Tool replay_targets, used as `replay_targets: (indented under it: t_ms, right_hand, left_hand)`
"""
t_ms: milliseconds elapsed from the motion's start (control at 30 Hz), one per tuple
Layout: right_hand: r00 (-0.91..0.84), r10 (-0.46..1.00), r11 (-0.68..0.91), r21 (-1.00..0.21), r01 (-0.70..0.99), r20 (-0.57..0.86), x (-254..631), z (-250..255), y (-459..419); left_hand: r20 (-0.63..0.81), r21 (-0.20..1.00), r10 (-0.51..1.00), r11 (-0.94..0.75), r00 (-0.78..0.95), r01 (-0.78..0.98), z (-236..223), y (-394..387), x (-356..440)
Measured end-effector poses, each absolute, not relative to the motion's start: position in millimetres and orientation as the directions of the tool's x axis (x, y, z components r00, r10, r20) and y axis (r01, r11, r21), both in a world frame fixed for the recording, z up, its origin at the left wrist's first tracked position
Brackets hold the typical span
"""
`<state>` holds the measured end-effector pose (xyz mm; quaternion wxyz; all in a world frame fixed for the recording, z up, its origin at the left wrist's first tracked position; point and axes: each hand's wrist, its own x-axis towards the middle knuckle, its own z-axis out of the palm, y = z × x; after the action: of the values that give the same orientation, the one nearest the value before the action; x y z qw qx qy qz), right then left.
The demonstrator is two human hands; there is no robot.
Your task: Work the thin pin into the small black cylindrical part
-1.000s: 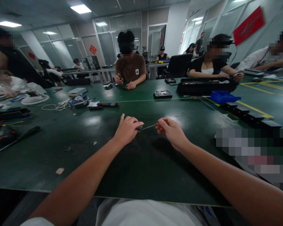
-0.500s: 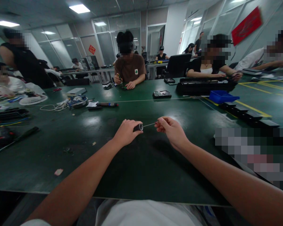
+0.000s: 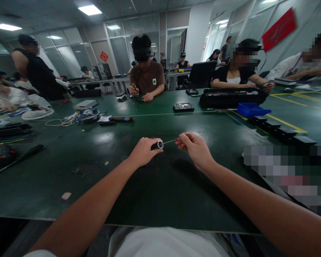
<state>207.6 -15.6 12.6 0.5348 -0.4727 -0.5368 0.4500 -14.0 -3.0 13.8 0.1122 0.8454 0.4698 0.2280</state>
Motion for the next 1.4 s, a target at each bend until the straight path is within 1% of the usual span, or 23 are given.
replay_targets:
  t_ms: [133, 233, 467, 600, 800, 967, 1200, 1300, 1367, 1400]
  right_hand:
    - [-0.033, 0.963, 0.270, -0.948, 0.171, 0.268, 209, 15, -18]
    - [-0.100, 0.942, 0.335, -0.919, 0.207, 0.321, 208, 16, -22]
    - [-0.103, 0.916, 0.390, -0.799, 0.458, 0.387, 206, 19, -29]
    - [-0.127, 0.898, 0.427, -0.767, 0.479, 0.420, 207, 20, -30]
    - [-0.156, 0.910, 0.406, -0.746, 0.528, 0.385, 208, 20, -28]
    - [-0.159, 0.902, 0.424, -0.751, 0.505, 0.402, 207, 20, -29]
    - [-0.137, 0.929, 0.366, -0.799, 0.476, 0.344, 207, 19, -28]
    - [-0.101, 0.926, 0.373, -0.844, 0.385, 0.363, 206, 15, -26]
    - [-0.076, 0.931, 0.364, -0.890, 0.273, 0.358, 205, 13, -23]
    - [-0.059, 0.941, 0.338, -0.921, 0.192, 0.333, 205, 11, -21]
  left_hand:
    - [0.276, 0.393, 0.851, -0.524, 0.447, 0.756, 13, -2, -15]
    - [0.275, 0.386, 0.853, -0.520, 0.443, 0.762, 11, 0, -16]
    - [0.281, 0.392, 0.847, -0.531, 0.451, 0.752, 9, -1, -14]
    - [0.273, 0.410, 0.857, -0.514, 0.437, 0.753, 12, -3, -13]
    - [0.271, 0.392, 0.848, -0.529, 0.455, 0.753, 9, -1, -14]
    - [0.260, 0.391, 0.854, -0.520, 0.451, 0.760, 9, -1, -14]
    - [0.258, 0.409, 0.861, -0.509, 0.439, 0.757, 9, -1, -14]
    - [0.253, 0.412, 0.858, -0.513, 0.446, 0.753, 9, -1, -13]
    - [0.251, 0.418, 0.862, -0.507, 0.440, 0.754, 10, -2, -12]
    - [0.258, 0.426, 0.865, -0.502, 0.430, 0.753, 11, -2, -12]
